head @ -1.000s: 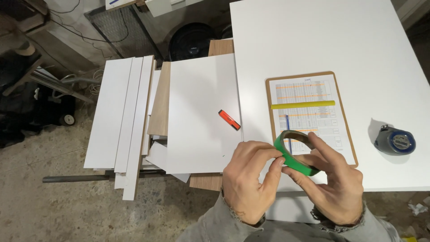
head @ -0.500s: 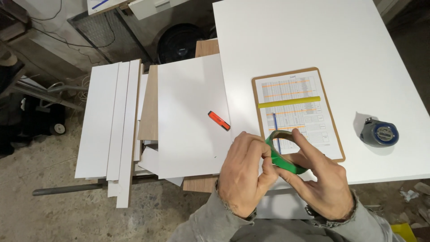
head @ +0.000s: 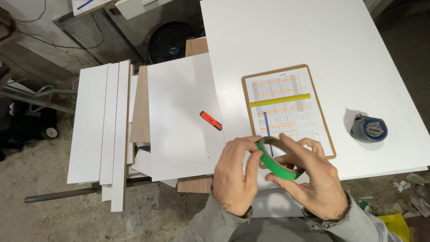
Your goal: Measure, mark, and organize several wooden panels in a workshop environment.
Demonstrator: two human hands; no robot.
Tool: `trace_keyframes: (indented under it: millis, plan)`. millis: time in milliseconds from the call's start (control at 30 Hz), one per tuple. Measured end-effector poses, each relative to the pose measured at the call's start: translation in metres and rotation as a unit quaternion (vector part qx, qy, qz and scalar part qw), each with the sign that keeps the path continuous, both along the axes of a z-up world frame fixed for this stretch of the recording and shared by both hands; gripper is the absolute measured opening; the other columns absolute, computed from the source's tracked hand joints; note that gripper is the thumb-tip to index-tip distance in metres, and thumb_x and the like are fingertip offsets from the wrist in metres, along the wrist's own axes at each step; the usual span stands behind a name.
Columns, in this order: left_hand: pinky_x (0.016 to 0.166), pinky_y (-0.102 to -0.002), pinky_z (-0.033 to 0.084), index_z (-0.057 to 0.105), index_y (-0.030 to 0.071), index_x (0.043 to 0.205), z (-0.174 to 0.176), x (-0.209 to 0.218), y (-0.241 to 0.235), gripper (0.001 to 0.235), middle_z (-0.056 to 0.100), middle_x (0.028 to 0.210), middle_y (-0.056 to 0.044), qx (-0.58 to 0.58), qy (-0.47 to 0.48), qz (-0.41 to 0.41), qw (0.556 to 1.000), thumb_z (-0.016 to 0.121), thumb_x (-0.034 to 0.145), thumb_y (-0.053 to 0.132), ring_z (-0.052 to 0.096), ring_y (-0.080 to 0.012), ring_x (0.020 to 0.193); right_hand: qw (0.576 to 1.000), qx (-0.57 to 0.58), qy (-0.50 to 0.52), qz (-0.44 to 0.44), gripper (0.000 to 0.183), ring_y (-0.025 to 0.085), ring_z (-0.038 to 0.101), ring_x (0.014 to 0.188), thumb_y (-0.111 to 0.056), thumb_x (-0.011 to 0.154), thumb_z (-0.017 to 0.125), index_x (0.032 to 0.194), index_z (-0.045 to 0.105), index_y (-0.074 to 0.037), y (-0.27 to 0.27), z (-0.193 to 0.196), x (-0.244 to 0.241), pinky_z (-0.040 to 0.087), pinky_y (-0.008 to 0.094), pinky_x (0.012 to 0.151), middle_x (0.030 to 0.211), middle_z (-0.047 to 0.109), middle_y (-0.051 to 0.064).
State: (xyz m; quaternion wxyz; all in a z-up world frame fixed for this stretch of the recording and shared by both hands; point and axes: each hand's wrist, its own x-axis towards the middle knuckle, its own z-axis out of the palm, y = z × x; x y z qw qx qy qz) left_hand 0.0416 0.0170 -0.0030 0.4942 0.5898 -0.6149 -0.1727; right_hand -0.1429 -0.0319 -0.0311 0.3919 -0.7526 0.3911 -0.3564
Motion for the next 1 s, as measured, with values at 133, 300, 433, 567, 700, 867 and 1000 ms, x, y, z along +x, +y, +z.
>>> trace_keyframes:
  millis: [133,300,433,567,700,867,1000]
  plan:
    - [0.084,-0.04,0.055,0.06,0.001,0.101,0.001,0.009,-0.004,0.011,0.072,0.11,-0.013,0.053,0.051,0.019,0.997,0.062,0.102,0.012,0.069,-0.0311,0.103,0.986,-0.153,0.031,0.063,0.049,0.016,0.076,0.089,-0.025,0.08,0.082,0.121,0.066,-0.004,-0.013,-0.008,-0.014,0.031,0.056,0.117,0.09,0.077,0.003]
    - [0.076,-0.039,0.053,0.059,-0.001,0.102,0.003,0.012,-0.007,0.017,0.065,0.098,-0.013,0.093,0.048,0.045,0.994,0.057,0.104,0.015,0.066,-0.0287,0.085,0.973,-0.124,0.192,0.018,0.022,0.019,0.062,0.056,-0.028,0.084,0.072,0.081,0.074,-0.007,-0.024,-0.007,-0.016,0.04,0.053,0.111,0.057,0.062,0.005]
    - [0.071,-0.036,0.054,0.061,0.0,0.099,-0.003,0.013,-0.009,0.018,0.066,0.093,-0.011,0.161,0.087,0.029,0.983,0.059,0.103,0.017,0.068,-0.0248,0.079,0.98,-0.104,0.169,0.035,0.022,0.021,0.061,0.059,-0.026,0.085,0.071,0.08,0.073,-0.005,-0.031,-0.007,-0.024,0.044,0.05,0.102,0.06,0.062,0.006]
    - [0.079,-0.034,0.058,0.061,-0.001,0.096,-0.011,0.009,-0.014,0.018,0.07,0.089,-0.01,0.12,0.139,-0.004,0.983,0.069,0.096,0.016,0.073,-0.0206,0.09,0.975,-0.132,0.178,0.019,0.019,0.019,0.061,0.056,-0.023,0.087,0.07,0.082,0.075,-0.005,-0.031,0.0,-0.022,0.045,0.049,0.098,0.058,0.063,0.005]
    - [0.07,-0.032,0.062,0.066,0.001,0.089,-0.02,0.005,-0.018,0.016,0.071,0.081,-0.008,0.184,0.191,0.037,0.964,0.071,0.091,0.015,0.073,-0.0189,0.08,0.961,-0.171,0.215,-0.02,0.02,0.021,0.058,0.051,-0.023,0.081,0.072,0.075,0.075,-0.004,-0.03,0.004,-0.02,0.045,0.051,0.098,0.052,0.061,0.005]
    - [0.063,-0.032,0.056,0.066,0.001,0.09,-0.012,0.0,-0.012,0.015,0.072,0.082,-0.008,0.154,0.134,0.067,0.977,0.072,0.093,0.014,0.074,-0.0179,0.081,0.953,-0.197,0.225,-0.048,0.021,0.02,0.053,0.044,-0.021,0.082,0.072,0.073,0.075,-0.003,-0.03,-0.01,-0.033,0.052,0.049,0.088,0.047,0.057,0.005]
    - [0.058,-0.03,0.054,0.066,0.002,0.092,-0.014,-0.009,-0.002,0.014,0.073,0.083,-0.007,0.136,0.115,0.068,0.982,0.072,0.095,0.014,0.073,-0.0173,0.08,0.958,-0.198,0.202,-0.049,0.02,0.02,0.05,0.04,-0.019,0.08,0.07,0.068,0.074,-0.002,-0.025,-0.014,-0.044,0.055,0.047,0.079,0.043,0.053,0.005]
